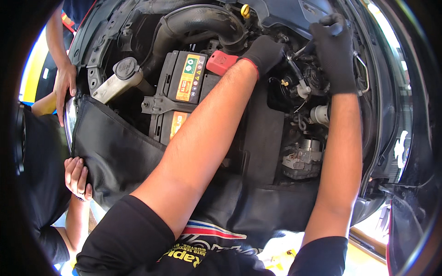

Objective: The person retrieves pliers from a tool chest and works on a car engine with the hood open. They place a protective cover over the engine bay and use the pliers to manipulate components near the battery and hoses. Another person stands nearby observing.

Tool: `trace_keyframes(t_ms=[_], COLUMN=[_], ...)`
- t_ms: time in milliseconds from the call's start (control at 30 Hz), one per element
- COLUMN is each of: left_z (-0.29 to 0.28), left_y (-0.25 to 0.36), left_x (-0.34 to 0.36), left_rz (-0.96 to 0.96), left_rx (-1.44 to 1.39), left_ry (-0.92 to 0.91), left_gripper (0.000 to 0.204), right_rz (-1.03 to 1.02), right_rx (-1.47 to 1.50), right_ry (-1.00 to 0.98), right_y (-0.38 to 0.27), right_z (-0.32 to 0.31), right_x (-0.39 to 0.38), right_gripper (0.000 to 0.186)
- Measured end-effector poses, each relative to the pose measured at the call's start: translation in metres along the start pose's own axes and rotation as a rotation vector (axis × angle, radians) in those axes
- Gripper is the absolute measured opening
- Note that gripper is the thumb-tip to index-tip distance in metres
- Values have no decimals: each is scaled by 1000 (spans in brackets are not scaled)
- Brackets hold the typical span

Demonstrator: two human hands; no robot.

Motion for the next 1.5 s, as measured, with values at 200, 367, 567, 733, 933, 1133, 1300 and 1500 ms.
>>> trace_keyframes(t_ms=[200, 367, 567, 733, 933, 1133, 1300, 1500], left_z=[-9, -5, 4, 8, 17, 17, 8, -15], left_y=[23, 8, -6, -13, -11, -16, -3, -7], left_x=[-8, -6, 6, 8, 12, 17, 8, -8], left_rz=[213, 32, 64, 37, 32, 14, 52, -157], left_rx=[187, 60, 54, -18, 235, 228, 215, -151], left_ry=[10, -70, 19, 39, 0, 50, 22, 85], left_gripper=[36, 28, 31, 32, 23, 24, 26, 36], right_rz=[240, 141, 1, 128, -319, 259, -177, 174], right_rx=[36, 44, 1, 125, -181, 410, 110, 262], right_ry=[158, 155, 79, 217, 221, 167, 214, 210], right_y=[-11, -19, -5, 3, -38, 22, -16, 16], right_z=[-2, -10, -6, -16, -4, -5, -18, -5], right_x=[-15, -14, -11, -19, -34, -34, -25, -21], right_gripper=[32, 31, 33, 31, 33, 52, 50, 27])
Point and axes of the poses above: each hand's wrist, its own x-axis towards the middle knuckle, its own z-axis out of the palm, y = z × x, the point moved 9 cm from there along x, towards the middle knuckle, and after that the axes turned 3 degrees about -y, right-handed, at the moved point
